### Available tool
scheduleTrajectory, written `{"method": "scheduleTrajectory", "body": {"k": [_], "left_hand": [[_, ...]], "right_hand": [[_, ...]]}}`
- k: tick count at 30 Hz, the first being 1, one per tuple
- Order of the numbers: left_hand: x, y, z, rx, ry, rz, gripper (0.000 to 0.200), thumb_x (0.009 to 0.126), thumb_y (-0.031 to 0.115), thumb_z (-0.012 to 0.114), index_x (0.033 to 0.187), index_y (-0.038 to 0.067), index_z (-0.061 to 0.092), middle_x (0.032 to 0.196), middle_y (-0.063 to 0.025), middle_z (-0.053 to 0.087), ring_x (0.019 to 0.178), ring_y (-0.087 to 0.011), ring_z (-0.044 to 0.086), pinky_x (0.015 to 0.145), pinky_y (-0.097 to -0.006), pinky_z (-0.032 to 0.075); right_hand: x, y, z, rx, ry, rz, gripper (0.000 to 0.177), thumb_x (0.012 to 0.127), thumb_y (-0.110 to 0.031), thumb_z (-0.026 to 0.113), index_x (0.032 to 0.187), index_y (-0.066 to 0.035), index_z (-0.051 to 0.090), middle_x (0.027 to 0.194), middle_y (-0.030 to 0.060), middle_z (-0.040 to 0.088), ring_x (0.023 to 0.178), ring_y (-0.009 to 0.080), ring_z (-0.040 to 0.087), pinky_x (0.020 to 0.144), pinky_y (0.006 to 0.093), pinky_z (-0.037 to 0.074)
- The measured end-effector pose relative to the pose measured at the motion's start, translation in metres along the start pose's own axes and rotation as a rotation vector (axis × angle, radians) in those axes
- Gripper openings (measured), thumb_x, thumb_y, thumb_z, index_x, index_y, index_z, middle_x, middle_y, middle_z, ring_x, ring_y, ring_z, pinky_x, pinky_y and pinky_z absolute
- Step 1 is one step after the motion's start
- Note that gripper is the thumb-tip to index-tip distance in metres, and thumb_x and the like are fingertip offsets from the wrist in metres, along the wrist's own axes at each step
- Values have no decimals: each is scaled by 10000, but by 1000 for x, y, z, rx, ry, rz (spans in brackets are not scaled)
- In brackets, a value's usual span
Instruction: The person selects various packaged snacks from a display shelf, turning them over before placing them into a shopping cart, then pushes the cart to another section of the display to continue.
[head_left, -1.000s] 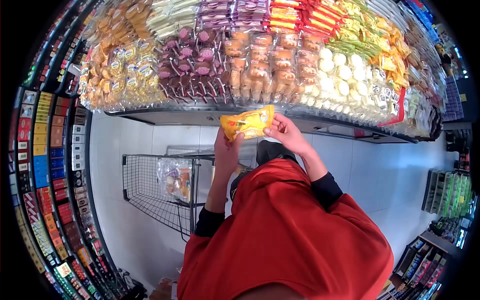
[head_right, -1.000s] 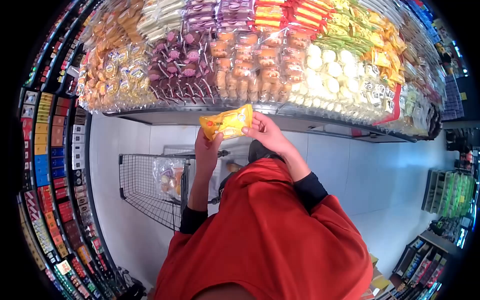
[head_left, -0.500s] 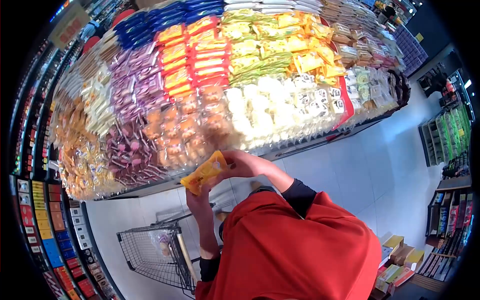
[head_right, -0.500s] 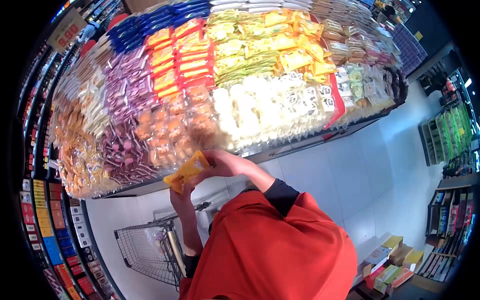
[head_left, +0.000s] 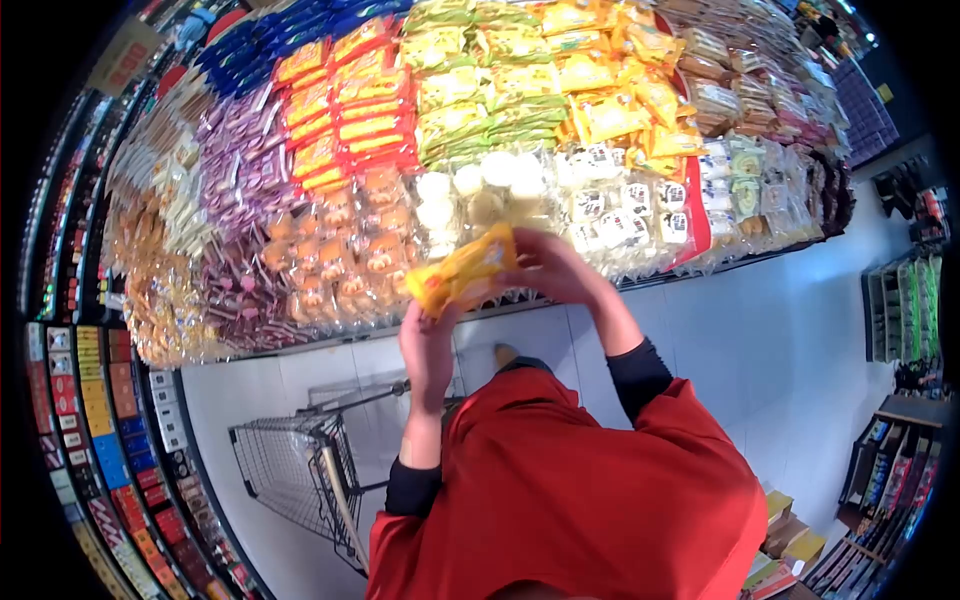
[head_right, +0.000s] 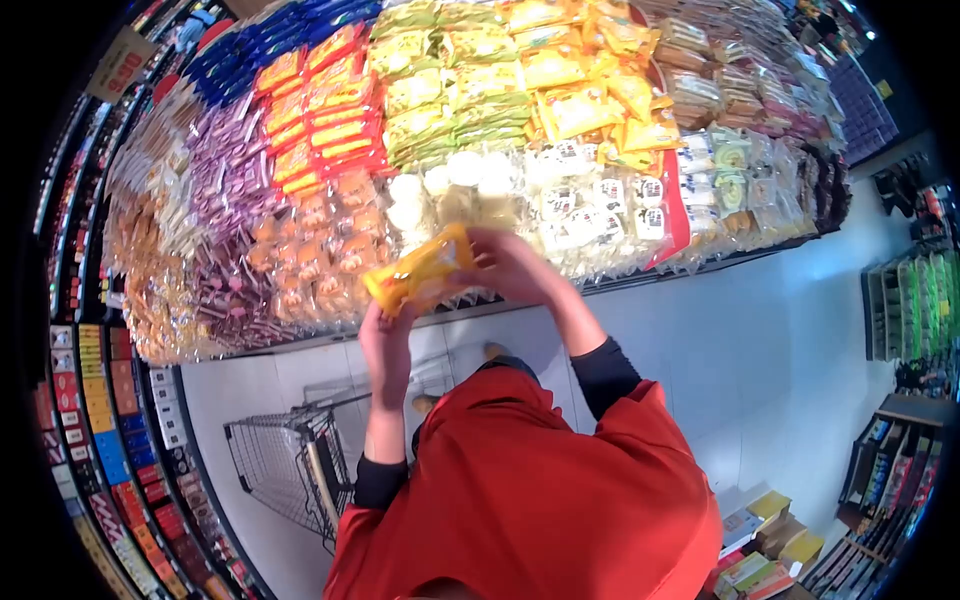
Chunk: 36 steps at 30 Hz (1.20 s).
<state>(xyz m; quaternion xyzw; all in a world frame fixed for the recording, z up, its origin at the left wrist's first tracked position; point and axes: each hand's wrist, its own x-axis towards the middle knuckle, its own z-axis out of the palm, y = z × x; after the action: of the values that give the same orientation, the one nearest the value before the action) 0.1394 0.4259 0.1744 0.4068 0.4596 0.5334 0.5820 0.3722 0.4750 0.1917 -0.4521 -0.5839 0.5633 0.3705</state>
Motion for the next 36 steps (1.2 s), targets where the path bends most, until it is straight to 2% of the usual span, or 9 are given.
{"method": "scheduleTrajectory", "body": {"k": [7, 9, 14, 20, 22, 23, 26, 32, 36], "left_hand": [[-4, 0, 28, 62, -216, 82, 415, 1015, -49, 525, 1423, 8, 479, 1293, -111, 644, 1087, -173, 656, 967, -305, 491], [-14, -11, 15, 174, -32, -25, 403, 1019, -28, 524, 1419, 13, 490, 1311, -115, 632, 1027, -168, 675, 945, -307, 500], [-53, -58, -56, 231, 71, -41, 378, 1014, 8, 536, 1391, 6, 510, 1306, -127, 631, 996, -177, 684, 925, -292, 501], [-116, -99, -120, 244, 334, -218, 360, 1004, 4, 550, 1362, 10, 515, 1236, -104, 645, 971, -159, 662, 881, -292, 530], [-130, -118, -128, 215, 378, -190, 357, 1001, 3, 551, 1356, 13, 515, 1225, -98, 646, 972, -160, 663, 882, -291, 530], [-139, -122, -136, 204, 381, -154, 354, 998, 2, 552, 1350, 17, 515, 1215, -92, 647, 972, -161, 664, 882, -289, 529], [-156, -131, -135, 232, 481, -179, 353, 996, -12, 538, 1346, 16, 509, 1184, -84, 647, 968, -152, 664, 888, -283, 525], [-190, -163, -131, 110, 604, -128, 354, 1002, -24, 533, 1354, 7, 508, 1184, -89, 638, 957, -142, 659, 883, -278, 526], [-218, -162, -136, 197, 677, -191, 321, 987, -30, 576, 1306, -7, 545, 1140, -87, 647, 936, -125, 647, 848, -262, 523]], "right_hand": [[-6, -29, -80, -122, 208, -63, 372, 878, -65, 781, 1225, -6, 662, 1083, 33, 720, 958, 103, 653, 847, 281, 537], [9, -6, -118, 201, 399, -194, 356, 910, -53, 745, 1233, 28, 618, 1046, 33, 710, 958, 93, 645, 854, 251, 514], [39, -4, -215, 37, 842, -333, 358, 950, -70, 703, 1281, 16, 599, 1178, 65, 698, 1025, 96, 663, 908, 237, 513], [103, 24, -282, -84, 901, -326, 560, 910, -110, 750, 1365, 63, 474, 1154, 162, 698, 1006, 179, 680, 870, 280, 535], [108, 21, -279, -559, 1013, -231, 564, 901, -169, 759, 1350, 66, 512, 1198, 219, 672, 1103, 278, 652, 956, 370, 510], [126, 57, -309, -753, 994, -416, 577, 894, -194, 760, 1345, 75, 521, 1230, 249, 650, 1143, 356, 621, 1013, 437, 477], [110, 14, -260, -1220, 1136, -390, 612, 917, -285, 735, 1382, 54, 527, 1336, 279, 580, 1223, 414, 569, 1040, 466, 459], [112, 24, -296, -1290, 960, -425, 594, 997, -438, 618, 1324, 57, 591, 1323, 286, 589, 1220, 433, 546, 1068, 497, 421], [111, -15, -220, -1317, 847, -587, 554, 1021, -420, 595, 1330, 40, 602, 1338, 259, 591, 1233, 405, 555, 1059, 483, 445]]}}
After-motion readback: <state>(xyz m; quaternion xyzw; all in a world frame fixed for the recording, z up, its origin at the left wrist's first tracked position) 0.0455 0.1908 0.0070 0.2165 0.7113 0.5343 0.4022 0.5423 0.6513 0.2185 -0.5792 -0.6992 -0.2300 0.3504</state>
